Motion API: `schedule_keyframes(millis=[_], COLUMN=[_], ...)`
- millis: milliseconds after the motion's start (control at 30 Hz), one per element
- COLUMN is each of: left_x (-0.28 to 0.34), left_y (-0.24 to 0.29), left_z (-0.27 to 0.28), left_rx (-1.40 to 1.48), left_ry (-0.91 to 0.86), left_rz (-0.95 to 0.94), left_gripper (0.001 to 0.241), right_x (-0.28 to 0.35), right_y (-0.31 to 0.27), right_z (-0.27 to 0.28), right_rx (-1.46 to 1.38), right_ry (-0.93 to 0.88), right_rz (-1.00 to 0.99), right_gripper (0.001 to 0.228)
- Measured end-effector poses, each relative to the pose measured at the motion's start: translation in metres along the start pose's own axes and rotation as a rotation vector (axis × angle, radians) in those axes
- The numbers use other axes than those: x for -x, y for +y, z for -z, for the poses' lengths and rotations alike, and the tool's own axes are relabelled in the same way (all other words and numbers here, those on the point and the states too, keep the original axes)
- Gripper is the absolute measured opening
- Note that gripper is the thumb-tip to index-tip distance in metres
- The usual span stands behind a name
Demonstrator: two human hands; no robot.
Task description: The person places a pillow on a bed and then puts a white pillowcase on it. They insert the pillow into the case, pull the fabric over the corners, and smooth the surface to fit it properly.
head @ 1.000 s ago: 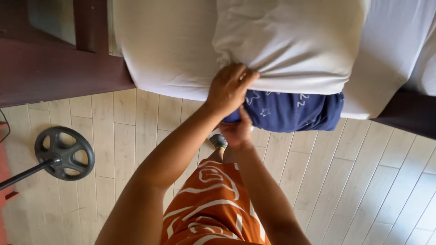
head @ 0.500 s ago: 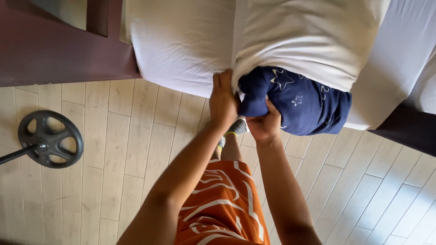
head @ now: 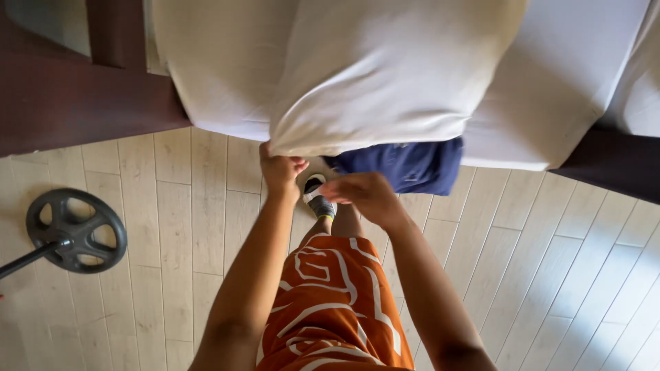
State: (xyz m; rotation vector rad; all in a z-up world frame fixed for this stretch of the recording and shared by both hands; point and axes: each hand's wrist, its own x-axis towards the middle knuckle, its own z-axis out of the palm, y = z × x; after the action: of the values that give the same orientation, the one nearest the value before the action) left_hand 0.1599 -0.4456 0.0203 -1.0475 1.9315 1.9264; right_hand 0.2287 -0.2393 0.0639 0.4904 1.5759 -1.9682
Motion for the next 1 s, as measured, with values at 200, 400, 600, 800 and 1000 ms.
schedule_keyframes(millis=[200,400,600,800,1000], left_x=[0.033,0.076,0.087,0.111,0.092], left_y=[-0.104,-0.104,-0.134,-0.028,0.070], left_z=[-0.007,-0.084,-0.111,-0.151,-0.167], left_rx=[0.290,0.375,0.307,0.929,1.151], left_ry=[-0.361,-0.928,-1.531,-0.911,-0.928], left_rz=[0.544,0.801,0.561,0.732,0.492], left_gripper=[0.039,0.102,0.106,0.062,0.044], right_x=[0.020,-0.028,-0.023,-0.001,0.013], right_y=[-0.037,-0.044,-0.120,-0.151,-0.125], right_z=[0.076,0.131,0.151,0.151,0.148], right_rx=[0.995,1.067,1.061,1.174,1.090], right_ry=[0.866,0.988,0.928,0.925,1.212], right_rz=[0.360,0.496,0.638,0.706,0.635], right_gripper=[0.055,0.023,0.013,0.020,0.022])
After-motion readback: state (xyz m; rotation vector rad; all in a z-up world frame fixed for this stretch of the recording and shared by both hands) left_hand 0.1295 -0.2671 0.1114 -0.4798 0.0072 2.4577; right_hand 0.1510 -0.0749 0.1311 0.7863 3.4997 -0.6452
